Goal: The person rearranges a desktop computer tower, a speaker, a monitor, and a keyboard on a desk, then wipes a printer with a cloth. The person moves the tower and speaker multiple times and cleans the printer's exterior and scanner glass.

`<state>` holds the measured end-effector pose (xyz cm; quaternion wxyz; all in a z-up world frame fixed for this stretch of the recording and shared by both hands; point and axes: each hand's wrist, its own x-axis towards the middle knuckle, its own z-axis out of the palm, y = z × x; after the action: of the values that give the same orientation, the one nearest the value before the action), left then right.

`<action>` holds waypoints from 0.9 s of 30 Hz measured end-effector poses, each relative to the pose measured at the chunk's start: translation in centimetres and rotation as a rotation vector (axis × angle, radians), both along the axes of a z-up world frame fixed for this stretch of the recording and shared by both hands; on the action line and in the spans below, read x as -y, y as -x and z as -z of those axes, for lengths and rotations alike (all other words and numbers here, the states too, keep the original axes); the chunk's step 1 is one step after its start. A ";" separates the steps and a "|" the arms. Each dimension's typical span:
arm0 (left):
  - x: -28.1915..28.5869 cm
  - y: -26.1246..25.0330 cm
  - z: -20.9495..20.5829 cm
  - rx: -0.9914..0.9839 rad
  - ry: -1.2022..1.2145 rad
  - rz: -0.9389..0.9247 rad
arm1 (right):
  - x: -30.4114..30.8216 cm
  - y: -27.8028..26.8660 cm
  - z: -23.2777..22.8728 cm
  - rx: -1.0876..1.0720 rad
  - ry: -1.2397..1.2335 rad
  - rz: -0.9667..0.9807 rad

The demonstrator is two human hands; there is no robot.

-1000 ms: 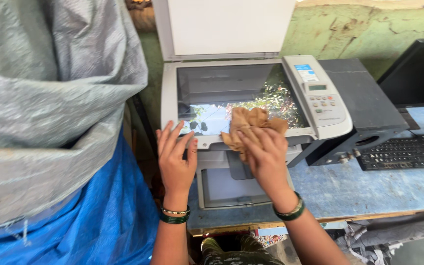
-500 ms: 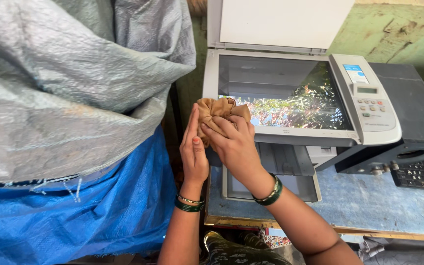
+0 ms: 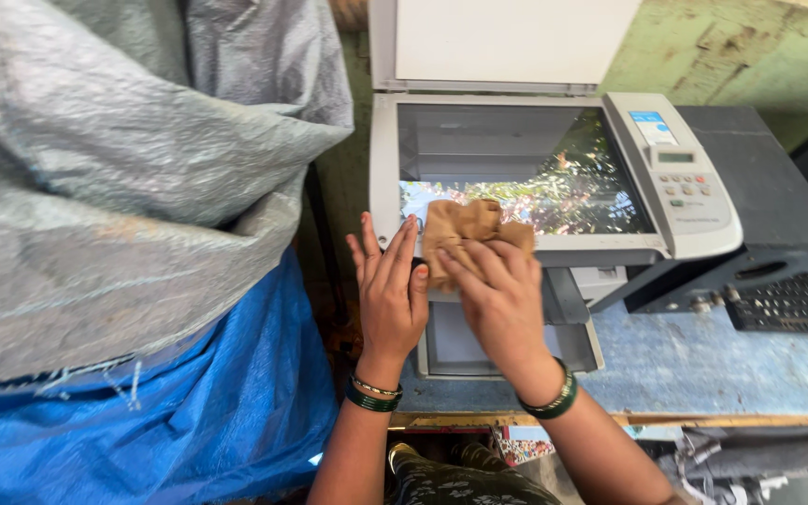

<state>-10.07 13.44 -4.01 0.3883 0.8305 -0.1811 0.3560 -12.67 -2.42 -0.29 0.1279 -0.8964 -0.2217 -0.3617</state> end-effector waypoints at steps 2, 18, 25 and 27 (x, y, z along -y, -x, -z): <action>0.7 0.0 0.1 0.004 -0.059 -0.024 | 2.0 0.3 0.3 0.040 -0.026 0.061; 6.9 -0.4 0.6 0.082 -0.266 -0.073 | 5.6 0.9 1.2 0.066 -0.088 0.151; 10.2 -0.1 -0.1 0.072 -0.251 -0.054 | 10.1 1.5 0.2 0.105 -0.122 0.259; 11.8 -0.1 -0.5 0.058 -0.242 -0.021 | 11.1 1.6 -0.3 0.097 -0.112 0.263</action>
<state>-9.97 1.62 -3.48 0.2760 0.8625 -0.2251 0.3595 -14.29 -13.55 0.01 0.1185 -0.8906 -0.0876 -0.4303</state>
